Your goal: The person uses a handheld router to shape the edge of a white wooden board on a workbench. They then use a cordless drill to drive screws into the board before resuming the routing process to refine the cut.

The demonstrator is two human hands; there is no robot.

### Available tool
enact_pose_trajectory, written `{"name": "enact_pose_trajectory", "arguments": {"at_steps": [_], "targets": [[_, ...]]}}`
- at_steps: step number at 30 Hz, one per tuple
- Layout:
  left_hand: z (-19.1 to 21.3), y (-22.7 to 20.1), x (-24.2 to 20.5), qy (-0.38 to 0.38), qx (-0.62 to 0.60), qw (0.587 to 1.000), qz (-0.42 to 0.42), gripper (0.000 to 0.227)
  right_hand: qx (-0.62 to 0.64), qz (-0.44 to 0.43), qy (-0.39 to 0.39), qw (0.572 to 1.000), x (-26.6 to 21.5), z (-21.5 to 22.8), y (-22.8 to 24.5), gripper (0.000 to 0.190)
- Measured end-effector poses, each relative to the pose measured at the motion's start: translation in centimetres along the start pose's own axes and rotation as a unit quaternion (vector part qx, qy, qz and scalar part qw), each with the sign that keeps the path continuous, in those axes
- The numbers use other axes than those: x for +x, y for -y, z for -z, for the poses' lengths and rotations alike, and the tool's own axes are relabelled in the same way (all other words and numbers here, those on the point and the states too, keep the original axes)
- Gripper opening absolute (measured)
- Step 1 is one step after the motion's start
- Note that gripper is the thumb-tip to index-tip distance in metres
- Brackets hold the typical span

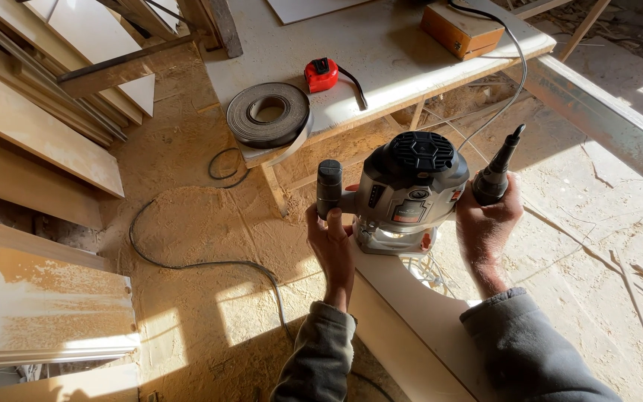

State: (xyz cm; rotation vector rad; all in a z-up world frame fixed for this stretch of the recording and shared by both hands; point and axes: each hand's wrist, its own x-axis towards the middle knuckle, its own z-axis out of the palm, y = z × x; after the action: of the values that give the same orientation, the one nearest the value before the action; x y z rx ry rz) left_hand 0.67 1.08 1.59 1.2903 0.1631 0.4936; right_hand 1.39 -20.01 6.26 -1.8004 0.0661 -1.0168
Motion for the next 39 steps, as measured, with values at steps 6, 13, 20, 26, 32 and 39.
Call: {"name": "enact_pose_trajectory", "arguments": {"at_steps": [6,13,20,26,32,39], "targets": [[0.0,1.1,0.1,-0.010,-0.028,1.000,-0.011,0.042,-0.005,-0.008,0.002,1.000,-0.2,0.4,0.3,0.015],[0.0,1.1,0.0,-0.025,-0.023,0.999,-0.003,0.037,0.005,0.001,0.003,1.000,-0.4,0.5,-0.1,0.015],[0.1,1.1,-0.2,-0.017,-0.005,1.000,-0.014,0.033,0.005,-0.024,0.001,1.000,-0.4,0.6,-0.3,0.014],[0.3,0.7,0.9,0.044,0.030,0.999,0.000,0.035,0.005,-0.019,-0.009,1.000,0.5,0.1,-0.5,0.017],[0.2,1.5,2.3,0.096,0.006,0.994,0.055,0.043,-0.020,-0.012,-0.019,1.000,1.1,-0.2,-1.5,0.021],[0.0,3.3,3.4,0.138,-0.060,0.987,0.056,0.051,-0.035,0.017,-0.025,0.999,1.7,-0.3,-1.8,0.024]]}}
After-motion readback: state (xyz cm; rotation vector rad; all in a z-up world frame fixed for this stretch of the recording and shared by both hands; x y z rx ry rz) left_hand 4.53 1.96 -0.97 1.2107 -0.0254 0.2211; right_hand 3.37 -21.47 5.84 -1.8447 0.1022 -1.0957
